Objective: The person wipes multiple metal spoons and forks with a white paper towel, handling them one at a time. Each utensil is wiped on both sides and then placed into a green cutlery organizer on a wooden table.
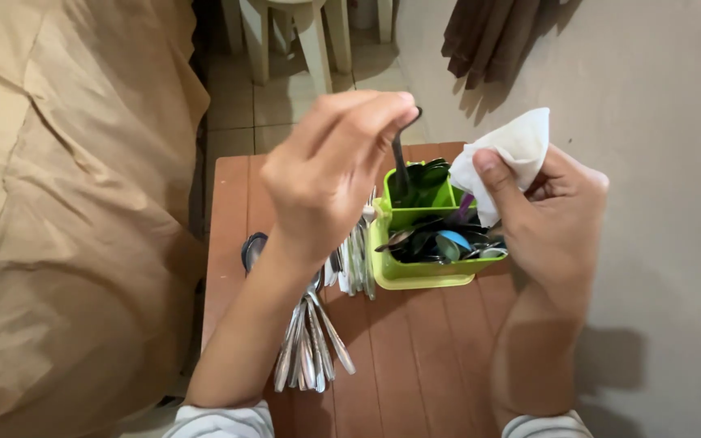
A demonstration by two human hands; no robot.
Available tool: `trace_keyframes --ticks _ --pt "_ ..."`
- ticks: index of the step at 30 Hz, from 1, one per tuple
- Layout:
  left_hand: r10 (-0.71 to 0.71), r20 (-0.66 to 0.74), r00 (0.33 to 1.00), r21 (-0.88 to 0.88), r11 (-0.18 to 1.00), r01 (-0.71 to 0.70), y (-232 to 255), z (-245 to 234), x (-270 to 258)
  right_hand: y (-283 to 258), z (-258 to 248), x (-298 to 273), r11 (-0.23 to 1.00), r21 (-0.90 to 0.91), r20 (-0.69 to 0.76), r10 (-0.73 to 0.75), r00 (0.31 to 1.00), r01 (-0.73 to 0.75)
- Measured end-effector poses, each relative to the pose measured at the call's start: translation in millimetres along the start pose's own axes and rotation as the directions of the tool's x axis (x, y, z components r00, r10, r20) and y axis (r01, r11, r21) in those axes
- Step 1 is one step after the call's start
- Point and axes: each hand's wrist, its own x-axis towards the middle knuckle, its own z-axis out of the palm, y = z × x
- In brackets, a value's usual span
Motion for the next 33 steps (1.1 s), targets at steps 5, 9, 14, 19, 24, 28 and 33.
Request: trace_keyframes --ticks 5,9,14,19,24,28,33 --pt "-0.065 0.145 0.987 -0.075 0.994 0.076 -2 19 -17 -6 -1 6 0.997 0.001 -0.010 0.077 0.997 -0.077" --pt "-0.045 0.182 0.982 0.023 0.999 0.042 -12 36 -39 -7 -2 9 0.995 -0.054 0.041 0.087 0.995 -0.085" --pt "-0.005 0.184 0.983 0.115 0.993 -0.017 -12 44 -51 -3 -2 11 0.993 -0.114 0.075 0.037 0.996 -0.028" --pt "0.004 0.235 0.972 0.187 0.981 -0.050 -14 46 -62 1 -1 10 0.983 -0.184 0.101 0.017 0.995 0.002" --pt "-0.076 0.345 0.935 0.248 0.969 -0.013 -17 47 -70 3 -1 11 0.976 -0.211 0.146 -0.024 0.989 0.055" --pt "-0.097 0.391 0.915 0.185 0.982 0.025 -13 44 -68 1 -1 10 0.979 -0.199 0.145 -0.016 0.989 0.046" --pt "-0.163 0.452 0.877 0.246 0.968 0.053 -13 49 -75 0 -2 9 0.975 -0.216 0.133 -0.013 0.991 0.042"
